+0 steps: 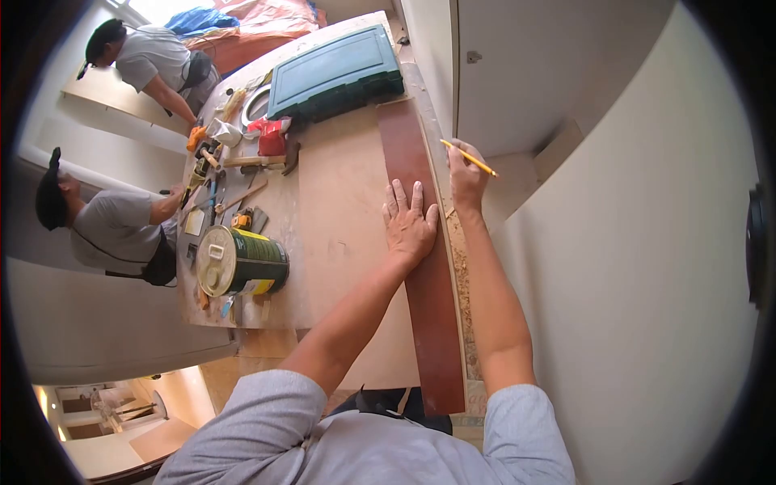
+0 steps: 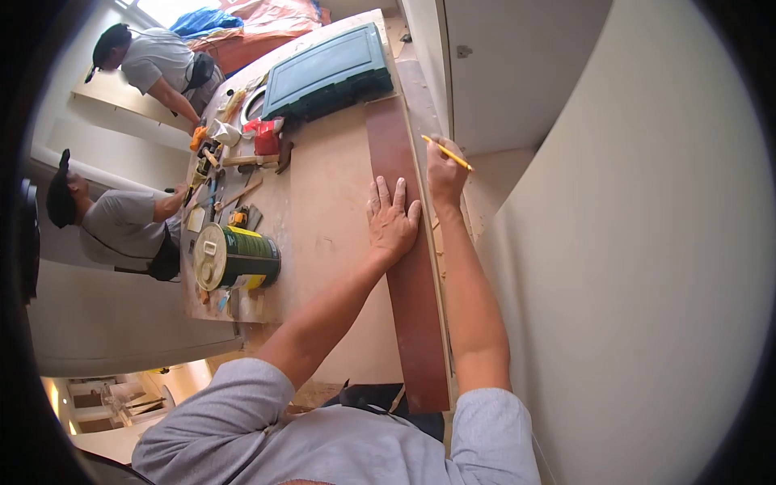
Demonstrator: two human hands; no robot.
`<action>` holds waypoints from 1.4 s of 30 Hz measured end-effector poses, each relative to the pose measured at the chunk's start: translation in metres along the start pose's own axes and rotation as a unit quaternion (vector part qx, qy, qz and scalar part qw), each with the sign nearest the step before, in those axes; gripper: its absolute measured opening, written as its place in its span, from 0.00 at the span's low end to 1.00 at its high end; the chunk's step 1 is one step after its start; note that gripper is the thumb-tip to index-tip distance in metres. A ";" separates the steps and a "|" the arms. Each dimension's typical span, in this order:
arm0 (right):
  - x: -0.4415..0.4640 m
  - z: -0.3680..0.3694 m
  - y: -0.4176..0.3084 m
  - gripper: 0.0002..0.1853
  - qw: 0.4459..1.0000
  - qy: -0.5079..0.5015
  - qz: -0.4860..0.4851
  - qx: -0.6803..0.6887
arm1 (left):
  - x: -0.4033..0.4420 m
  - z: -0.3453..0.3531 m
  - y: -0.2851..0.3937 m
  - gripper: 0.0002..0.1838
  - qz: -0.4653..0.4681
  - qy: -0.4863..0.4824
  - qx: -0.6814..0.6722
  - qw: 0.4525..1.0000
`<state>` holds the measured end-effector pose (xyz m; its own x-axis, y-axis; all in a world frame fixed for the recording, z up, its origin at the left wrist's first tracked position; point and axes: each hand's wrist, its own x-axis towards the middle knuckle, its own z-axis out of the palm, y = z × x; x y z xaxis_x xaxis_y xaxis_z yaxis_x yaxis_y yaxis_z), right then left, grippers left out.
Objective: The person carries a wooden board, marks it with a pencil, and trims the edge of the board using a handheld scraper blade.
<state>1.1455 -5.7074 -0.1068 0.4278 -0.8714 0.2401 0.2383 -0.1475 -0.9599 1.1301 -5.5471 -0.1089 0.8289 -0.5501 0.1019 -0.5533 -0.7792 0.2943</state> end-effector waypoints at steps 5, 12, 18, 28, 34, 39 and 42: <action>0.035 0.049 0.028 0.13 0.996 0.032 -0.035 -0.081 | 0.001 0.004 -0.002 0.39 0.008 0.004 0.008 1.000; 0.049 0.071 0.064 0.13 0.988 -0.003 -0.052 -0.148 | 0.003 -0.003 0.002 0.38 -0.013 -0.022 0.002 1.000; 0.046 0.068 0.061 0.14 0.982 -0.046 -0.077 -0.165 | 0.004 -0.005 0.002 0.38 -0.014 -0.033 0.004 0.999; 0.048 0.064 0.055 0.13 0.975 -0.102 -0.067 -0.183 | 0.004 -0.008 0.003 0.38 -0.013 -0.038 -0.004 0.999; 0.055 0.070 0.056 0.14 0.980 -0.073 -0.043 -0.178 | 0.004 -0.006 0.001 0.39 -0.009 -0.033 -0.002 0.999; 0.059 0.077 0.058 0.14 0.975 -0.070 -0.057 -0.203 | 0.003 -0.006 0.001 0.38 -0.006 -0.027 -0.007 1.000; 0.064 0.082 0.061 0.14 0.978 -0.059 -0.052 -0.193 | 0.004 -0.006 0.001 0.38 -0.009 -0.030 -0.003 0.999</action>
<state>1.2594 -5.7336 -0.1383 0.5224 -0.7855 0.3318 -0.0521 -0.4178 -0.9070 1.1334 -5.5490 -0.1028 0.8320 -0.5535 0.0386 -0.5378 -0.7875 0.3009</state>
